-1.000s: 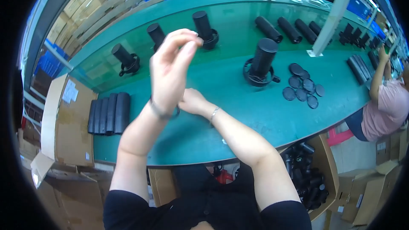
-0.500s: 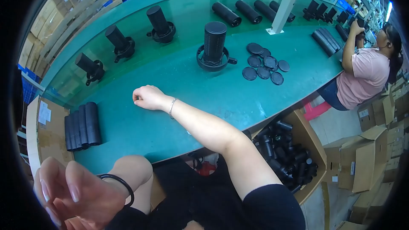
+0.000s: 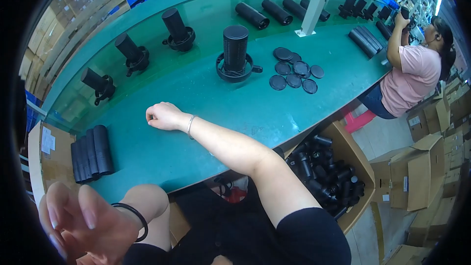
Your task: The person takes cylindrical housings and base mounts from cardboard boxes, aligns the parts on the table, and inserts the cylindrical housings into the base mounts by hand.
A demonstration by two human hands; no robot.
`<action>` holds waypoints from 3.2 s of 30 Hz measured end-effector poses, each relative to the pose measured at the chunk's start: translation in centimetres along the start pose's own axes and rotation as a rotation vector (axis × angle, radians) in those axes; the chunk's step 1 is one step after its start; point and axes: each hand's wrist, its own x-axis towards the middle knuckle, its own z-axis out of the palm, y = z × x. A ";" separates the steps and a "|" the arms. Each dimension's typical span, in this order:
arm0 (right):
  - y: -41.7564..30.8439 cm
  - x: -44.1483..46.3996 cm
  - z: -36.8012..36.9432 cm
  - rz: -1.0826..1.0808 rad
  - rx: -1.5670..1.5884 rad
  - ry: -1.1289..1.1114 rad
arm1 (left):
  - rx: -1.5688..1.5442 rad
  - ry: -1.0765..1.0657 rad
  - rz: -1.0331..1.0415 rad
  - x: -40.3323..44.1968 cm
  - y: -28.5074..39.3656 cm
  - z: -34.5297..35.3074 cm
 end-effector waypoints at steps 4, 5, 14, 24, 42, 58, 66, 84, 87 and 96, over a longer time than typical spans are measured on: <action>0.1 -0.1 0.0 -0.032 0.000 0.026 | 0.013 0.020 0.003 0.5 -0.5 0.4; 0.0 -0.1 0.0 -0.029 0.003 0.025 | 0.004 0.038 -0.061 0.3 0.2 0.3; -0.5 -0.1 -0.3 0.041 -0.002 -0.032 | -0.117 0.061 -0.066 0.7 -0.3 0.6; 1.5 -0.3 0.2 -0.035 0.099 -0.036 | 0.448 0.479 -0.130 -4.9 -6.5 0.4; 3.2 0.1 -0.2 -0.113 0.127 -0.111 | 0.601 2.130 -0.723 -39.9 -9.9 16.7; -13.9 -11.8 30.0 -0.414 -0.034 -1.311 | 0.499 2.452 -0.835 -71.1 -3.1 8.9; -7.1 -5.1 51.9 -0.414 -0.214 -1.061 | 0.398 2.439 -1.195 -78.5 -8.7 -3.4; 1.7 -2.5 66.3 0.230 -0.339 -0.821 | -0.190 2.376 -0.202 -77.6 -6.4 -3.3; 3.6 -1.6 66.8 0.494 -0.026 -0.927 | -0.155 2.290 -0.490 -75.4 -4.5 -4.7; -0.6 -1.7 63.5 0.831 0.543 -1.144 | -0.471 2.252 -0.133 -76.8 -7.4 -3.4</action>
